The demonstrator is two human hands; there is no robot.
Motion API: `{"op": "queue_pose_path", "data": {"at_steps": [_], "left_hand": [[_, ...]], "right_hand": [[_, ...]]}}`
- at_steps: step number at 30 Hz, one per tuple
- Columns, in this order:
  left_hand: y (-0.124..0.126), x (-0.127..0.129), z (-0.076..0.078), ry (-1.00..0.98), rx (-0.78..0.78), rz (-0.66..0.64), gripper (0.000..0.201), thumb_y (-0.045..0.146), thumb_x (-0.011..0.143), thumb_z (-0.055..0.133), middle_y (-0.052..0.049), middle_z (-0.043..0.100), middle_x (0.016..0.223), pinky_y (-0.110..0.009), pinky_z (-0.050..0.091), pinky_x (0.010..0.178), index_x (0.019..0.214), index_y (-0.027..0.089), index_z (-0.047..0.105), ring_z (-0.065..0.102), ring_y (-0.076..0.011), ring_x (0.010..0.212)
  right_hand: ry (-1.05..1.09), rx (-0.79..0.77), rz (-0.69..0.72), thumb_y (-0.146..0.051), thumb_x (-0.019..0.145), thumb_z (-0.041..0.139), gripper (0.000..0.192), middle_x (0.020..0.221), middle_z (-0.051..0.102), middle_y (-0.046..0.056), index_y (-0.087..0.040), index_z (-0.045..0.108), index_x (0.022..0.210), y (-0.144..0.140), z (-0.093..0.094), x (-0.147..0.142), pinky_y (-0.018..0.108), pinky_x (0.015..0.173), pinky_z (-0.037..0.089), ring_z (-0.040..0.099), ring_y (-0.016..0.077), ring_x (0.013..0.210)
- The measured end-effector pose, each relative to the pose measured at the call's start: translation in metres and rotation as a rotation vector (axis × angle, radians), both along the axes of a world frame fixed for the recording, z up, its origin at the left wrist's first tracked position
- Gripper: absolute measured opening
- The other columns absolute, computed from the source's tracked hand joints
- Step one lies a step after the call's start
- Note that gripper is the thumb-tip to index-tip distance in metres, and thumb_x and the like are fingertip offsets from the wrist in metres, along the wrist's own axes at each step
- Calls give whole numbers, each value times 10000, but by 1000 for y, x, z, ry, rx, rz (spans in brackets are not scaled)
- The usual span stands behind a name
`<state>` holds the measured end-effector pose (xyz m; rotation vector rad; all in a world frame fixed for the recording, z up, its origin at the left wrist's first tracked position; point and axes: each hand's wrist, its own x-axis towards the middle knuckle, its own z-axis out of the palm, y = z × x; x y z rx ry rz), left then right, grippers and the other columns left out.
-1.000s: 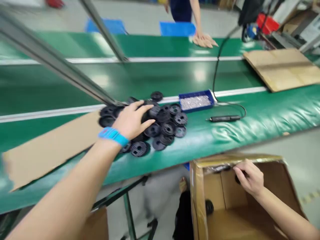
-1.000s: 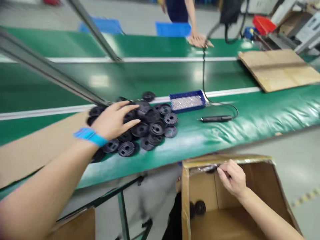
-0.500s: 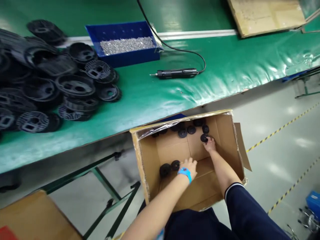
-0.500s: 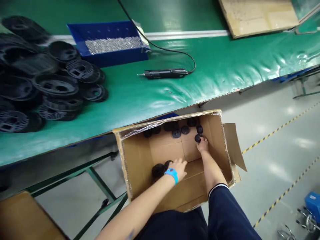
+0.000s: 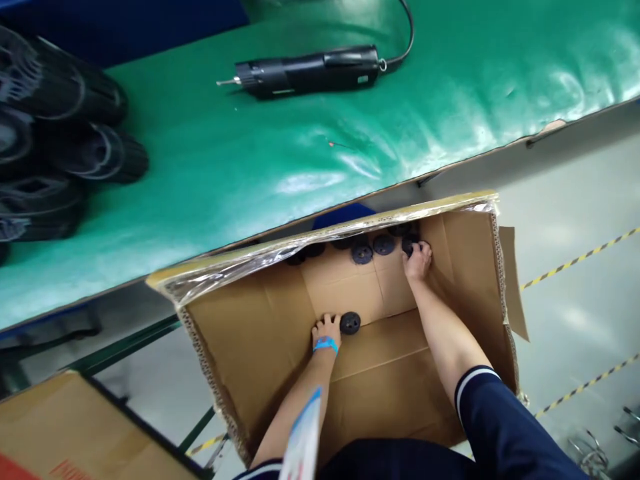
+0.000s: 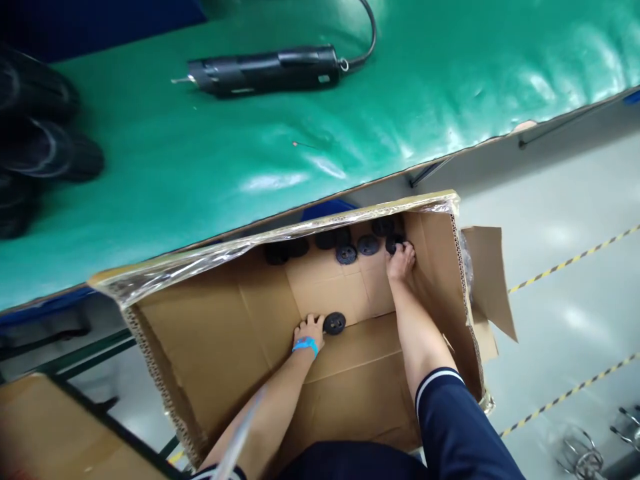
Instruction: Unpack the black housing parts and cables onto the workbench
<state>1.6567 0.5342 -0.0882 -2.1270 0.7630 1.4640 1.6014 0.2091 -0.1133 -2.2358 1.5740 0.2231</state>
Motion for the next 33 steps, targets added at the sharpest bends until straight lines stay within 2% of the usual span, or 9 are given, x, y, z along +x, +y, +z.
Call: {"op": "queue_pose_path", "data": {"at_steps": [5,12,15,17,20,23,26,29,33], "left_hand": [[1,22,-14,57,-13,-6,672,335,721,762,-128,486,1336,-452,417,962,1343,282,515,553,-321,1133],[-15,30,-11,48,-7,37,453,388,840,702,-114,571,1306,-526,431,995,1232,184,601,558,-295,1148],[-24,43,-18,8,-52,106,363,421,825,706,-114,672,1104,-502,458,955,1079,164,673,614,-292,1057],[-32,59,-26,-46,-112,178,372,474,836,667,-119,688,1014,-434,496,878,1066,183,684,645,-281,969],[-38,74,-30,-226,-235,282,549,599,917,472,-168,607,1205,-422,492,891,1276,199,586,589,-318,1105],[-28,63,-20,-396,-335,351,680,638,944,369,-201,407,1429,-474,428,1014,1440,176,422,427,-359,1296],[-9,33,-10,-429,-385,395,751,631,910,481,-196,368,1440,-455,408,1054,1496,181,350,417,-349,1296],[3,10,-11,-382,-367,427,926,668,786,648,-209,379,1424,-478,469,975,1525,215,320,498,-377,1195],[2,-8,-12,-398,-310,471,1111,758,678,683,-203,189,1565,-521,516,882,1569,316,188,476,-429,1206]], "right_hand": [[-11,82,-4,-359,866,546,461,1005,679,168,-80,585,1231,-4,-15,-9,423,933,467,602,288,969],[-128,-31,-51,-348,965,344,592,1445,485,170,-146,326,1522,13,-9,-25,458,1073,378,465,292,1295],[-82,-54,-180,-402,982,327,568,1429,502,146,-231,344,1523,25,-17,-24,517,1029,392,484,329,1262],[-28,-21,-245,-455,976,336,603,1390,516,198,-170,369,1507,29,-25,-24,546,1016,389,494,359,1237],[-22,29,-225,-497,969,351,640,1346,529,239,-85,435,1452,33,-28,-30,525,1054,365,485,361,1248],[-65,2,-114,-565,936,445,706,1417,471,200,-141,374,1496,37,-16,-44,490,1091,344,436,337,1299],[-77,-49,65,-587,889,557,783,1488,379,178,-192,329,1526,43,-3,-58,485,1091,357,395,333,1317],[-23,10,188,-521,841,668,833,1546,284,170,-230,318,1538,47,-1,-58,495,1072,390,369,341,1339],[28,68,253,-430,823,719,845,1621,119,143,-274,310,1546,47,-4,-34,498,1022,452,346,364,1370]]}}
